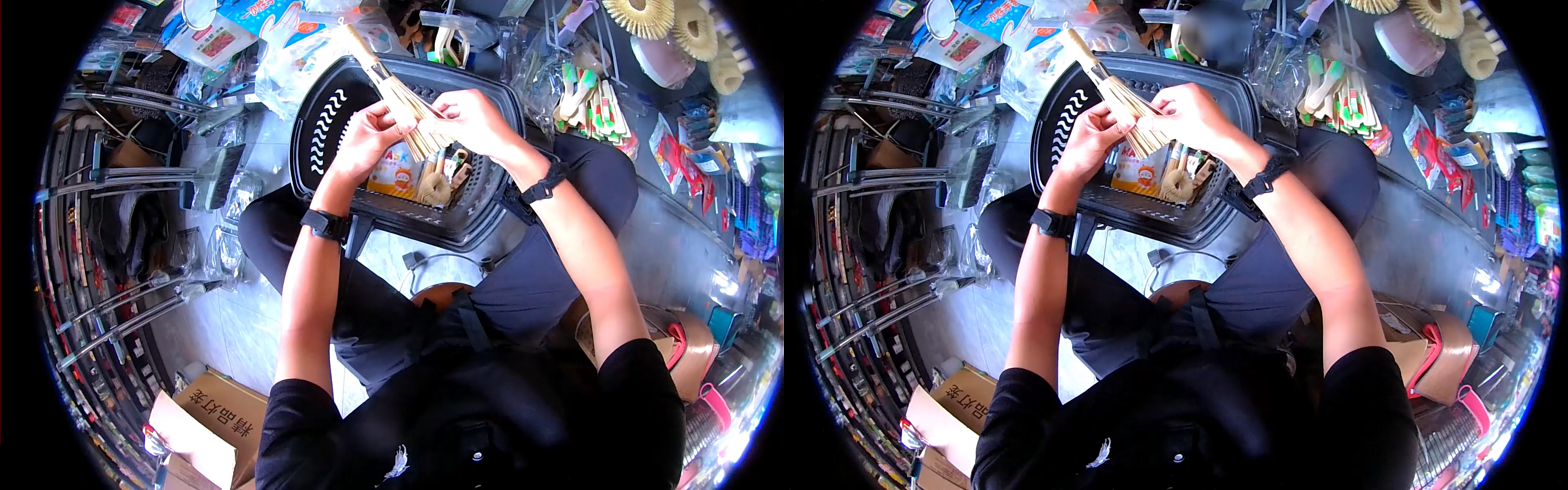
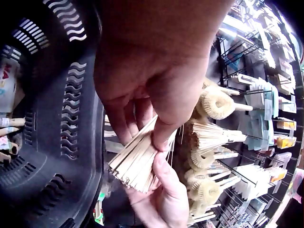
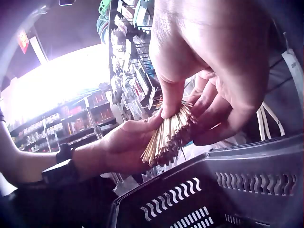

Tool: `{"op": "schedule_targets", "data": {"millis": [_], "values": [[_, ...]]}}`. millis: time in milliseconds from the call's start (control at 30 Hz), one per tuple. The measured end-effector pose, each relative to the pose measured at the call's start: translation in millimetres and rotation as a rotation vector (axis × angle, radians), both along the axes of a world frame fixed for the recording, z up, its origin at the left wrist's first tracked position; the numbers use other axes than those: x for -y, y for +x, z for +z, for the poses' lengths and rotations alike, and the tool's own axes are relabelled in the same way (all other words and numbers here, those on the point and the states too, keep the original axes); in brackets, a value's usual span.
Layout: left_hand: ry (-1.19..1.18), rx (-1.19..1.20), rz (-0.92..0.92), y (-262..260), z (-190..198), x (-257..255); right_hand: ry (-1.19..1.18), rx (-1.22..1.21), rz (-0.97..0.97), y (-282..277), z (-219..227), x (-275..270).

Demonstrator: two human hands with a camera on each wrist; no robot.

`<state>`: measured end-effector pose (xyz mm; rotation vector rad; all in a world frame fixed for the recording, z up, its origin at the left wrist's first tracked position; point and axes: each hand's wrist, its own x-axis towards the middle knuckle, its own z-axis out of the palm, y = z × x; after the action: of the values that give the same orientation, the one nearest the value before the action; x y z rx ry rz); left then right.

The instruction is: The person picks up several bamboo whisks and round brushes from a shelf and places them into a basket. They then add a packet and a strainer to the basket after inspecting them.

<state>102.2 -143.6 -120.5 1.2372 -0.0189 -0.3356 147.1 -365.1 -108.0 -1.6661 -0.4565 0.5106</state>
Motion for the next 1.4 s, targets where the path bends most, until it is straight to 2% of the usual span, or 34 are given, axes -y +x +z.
{"op": "schedule_targets", "data": {"millis": [100,200,300,367,433,500,567,600,667,700,733,800,833,867,900,967,1000,1033,1100,1167,1200,1233,1300,1333,1367,1400], "values": [[-0.045,-0.069,-0.008,1,-1,-1,0.108,-0.024,0.016,1,-8,0],[-0.125,-0.177,-0.002,3,1,0,0.006,-0.248,-0.028,-1,2,1],[-0.144,-0.260,-0.018,2,1,2,0.039,-0.398,-0.043,-4,8,-1],[-0.102,-0.320,-0.041,3,-10,1,-0.034,-0.430,0.007,-2,8,-1],[-0.049,-0.372,-0.091,2,-5,3,-0.114,-0.474,0.032,1,1,0],[0.091,-0.371,-0.125,-1,-7,7,-0.309,-0.380,0.081,6,-7,2],[0.258,-0.337,-0.161,-5,-23,9,-0.552,-0.194,0.094,10,-32,-3],[0.313,-0.361,-0.158,-8,-29,14,-0.602,0.060,-0.026,7,-56,-6],[0.405,-0.359,-0.201,-6,-77,15,-0.748,0.043,-0.074,-1,-66,-10],[0.457,-0.377,-0.223,-6,-79,20,-0.779,0.076,-0.106,-6,-70,-14],[0.491,-0.417,-0.247,-9,-81,23,-0.779,-0.008,-0.098,-9,-67,-19],[0.615,-0.354,-0.293,-12,-98,30,-0.714,-0.198,0.043,-13,-80,-25],[0.687,-0.306,-0.303,-12,-126,29,-0.638,-0.329,0.098,-17,-82,-25],[0.801,-0.144,-0.330,-11,-175,24,-0.618,-0.375,0.191,-15,-115,-25],[1.053,-0.070,-0.406,-9,-173,26,-0.569,-0.443,0.206,-20,-121,-26],[1.203,-0.100,-0.473,-13,-169,34,-0.484,-0.535,0.248,-24,-128,-16],[1.198,-0.036,-0.538,-10,-204,33,-0.405,-0.611,0.256,-27,-121,-8],[1.175,0.053,-0.572,-10,-216,32,-0.219,-0.528,0.286,-29,-143,4],[1.161,0.045,-0.517,-18,-199,37,-0.349,-0.593,0.192,-30,-140,1],[1.184,0.037,-0.543,-18,-208,41,-0.517,-0.567,0.259,-23,-174,-13],[1.167,0.001,-0.561,-17,-225,38,-0.519,-0.627,0.253,-26,-135,-12],[1.162,-0.053,-0.600,-17,-210,41,-0.595,-0.604,0.212,-29,-125,-13],[1.097,0.177,-0.551,-21,-189,37,-0.735,-0.293,0.277,-25,-127,-13],[1.085,0.277,-0.603,-20,-164,35,-0.798,-0.132,0.292,-22,-135,-15],[1.153,0.283,-0.556,-22,-169,29,-0.805,0.040,0.210,-19,-190,-16],[1.131,0.269,-0.569,-20,-181,27,-0.813,0.030,0.181,-19,-182,-18]]}}
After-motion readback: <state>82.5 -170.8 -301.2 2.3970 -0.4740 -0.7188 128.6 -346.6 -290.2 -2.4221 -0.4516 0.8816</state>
